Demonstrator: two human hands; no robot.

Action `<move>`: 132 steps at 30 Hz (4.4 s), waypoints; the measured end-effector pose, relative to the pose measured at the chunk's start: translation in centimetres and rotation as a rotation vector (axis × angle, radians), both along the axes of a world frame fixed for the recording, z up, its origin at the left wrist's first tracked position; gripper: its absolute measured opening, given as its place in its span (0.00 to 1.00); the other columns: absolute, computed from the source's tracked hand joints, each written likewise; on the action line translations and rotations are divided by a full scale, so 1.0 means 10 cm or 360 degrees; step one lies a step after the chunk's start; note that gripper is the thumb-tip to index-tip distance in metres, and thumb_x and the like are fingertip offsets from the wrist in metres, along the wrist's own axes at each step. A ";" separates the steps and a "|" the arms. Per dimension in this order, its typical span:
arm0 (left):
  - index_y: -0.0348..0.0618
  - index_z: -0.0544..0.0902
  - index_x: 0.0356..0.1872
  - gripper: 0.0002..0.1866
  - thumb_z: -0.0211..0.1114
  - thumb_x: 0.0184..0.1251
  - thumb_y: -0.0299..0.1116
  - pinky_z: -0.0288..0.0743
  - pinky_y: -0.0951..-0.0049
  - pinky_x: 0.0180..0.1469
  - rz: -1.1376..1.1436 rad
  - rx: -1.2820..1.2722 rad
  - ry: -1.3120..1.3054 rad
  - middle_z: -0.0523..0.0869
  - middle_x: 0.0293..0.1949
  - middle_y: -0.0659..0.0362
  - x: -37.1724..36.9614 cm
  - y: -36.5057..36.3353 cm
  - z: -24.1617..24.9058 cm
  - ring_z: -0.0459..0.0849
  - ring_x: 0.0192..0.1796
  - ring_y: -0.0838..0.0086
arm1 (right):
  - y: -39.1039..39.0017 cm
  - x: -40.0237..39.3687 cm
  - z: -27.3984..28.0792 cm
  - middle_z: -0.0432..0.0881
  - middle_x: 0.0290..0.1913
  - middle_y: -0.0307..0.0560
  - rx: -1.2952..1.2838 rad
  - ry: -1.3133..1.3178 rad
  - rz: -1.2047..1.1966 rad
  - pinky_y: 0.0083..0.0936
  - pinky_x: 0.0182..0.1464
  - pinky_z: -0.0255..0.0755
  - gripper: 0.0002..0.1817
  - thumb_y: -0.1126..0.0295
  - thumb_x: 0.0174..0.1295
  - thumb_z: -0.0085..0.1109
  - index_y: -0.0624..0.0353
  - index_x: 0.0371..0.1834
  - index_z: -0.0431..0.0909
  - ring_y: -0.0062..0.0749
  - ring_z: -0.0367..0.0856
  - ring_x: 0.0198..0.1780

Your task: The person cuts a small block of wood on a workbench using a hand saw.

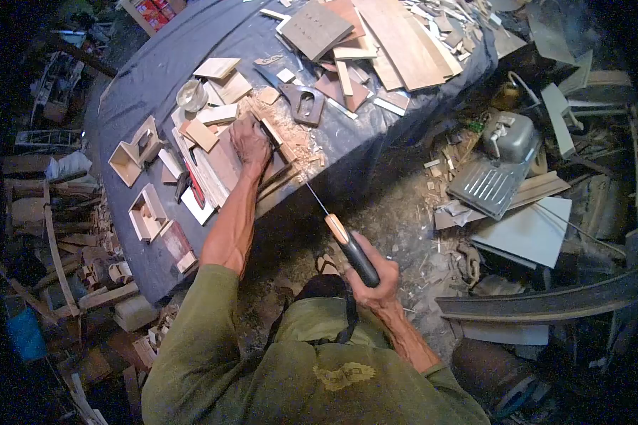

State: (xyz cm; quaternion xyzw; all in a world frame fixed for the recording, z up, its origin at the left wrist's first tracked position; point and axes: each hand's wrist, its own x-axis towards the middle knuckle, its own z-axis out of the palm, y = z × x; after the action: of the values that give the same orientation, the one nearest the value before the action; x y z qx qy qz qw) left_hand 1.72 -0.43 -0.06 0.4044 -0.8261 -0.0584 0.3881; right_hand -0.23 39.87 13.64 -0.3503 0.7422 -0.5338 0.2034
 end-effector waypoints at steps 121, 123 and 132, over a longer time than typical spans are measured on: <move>0.37 0.80 0.34 0.07 0.59 0.52 0.22 0.72 0.50 0.51 0.0090 0.0114 -0.0049 0.78 0.40 0.46 -0.10 0.19 0.07 0.76 0.49 0.48 | 0.41 -0.17 -0.59 0.89 0.37 0.52 -0.0068 -0.0010 0.0071 0.24 0.40 0.79 0.28 0.74 0.56 0.64 0.62 0.63 0.79 0.23 0.86 0.33; 0.37 0.79 0.35 0.08 0.59 0.52 0.22 0.72 0.50 0.51 0.0080 0.0101 -0.0037 0.78 0.41 0.46 -0.10 0.20 0.06 0.76 0.49 0.48 | 0.22 -0.19 -0.59 0.88 0.35 0.52 -0.0092 0.0009 0.0024 0.23 0.39 0.79 0.28 0.74 0.55 0.64 0.62 0.63 0.79 0.23 0.85 0.33; 0.37 0.78 0.36 0.08 0.60 0.52 0.22 0.72 0.49 0.50 0.0161 0.0133 -0.0083 0.78 0.41 0.46 -0.14 0.18 0.09 0.76 0.49 0.48 | 0.28 -0.19 -0.57 0.88 0.33 0.51 -0.0038 0.0155 0.0127 0.24 0.36 0.79 0.30 0.77 0.55 0.63 0.60 0.65 0.78 0.26 0.87 0.32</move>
State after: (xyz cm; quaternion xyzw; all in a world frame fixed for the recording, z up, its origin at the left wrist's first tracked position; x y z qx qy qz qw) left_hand 0.34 1.41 0.79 0.4627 -0.8114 -0.0625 0.3516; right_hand -2.16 42.68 7.96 -0.4077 0.7303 -0.5164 0.1839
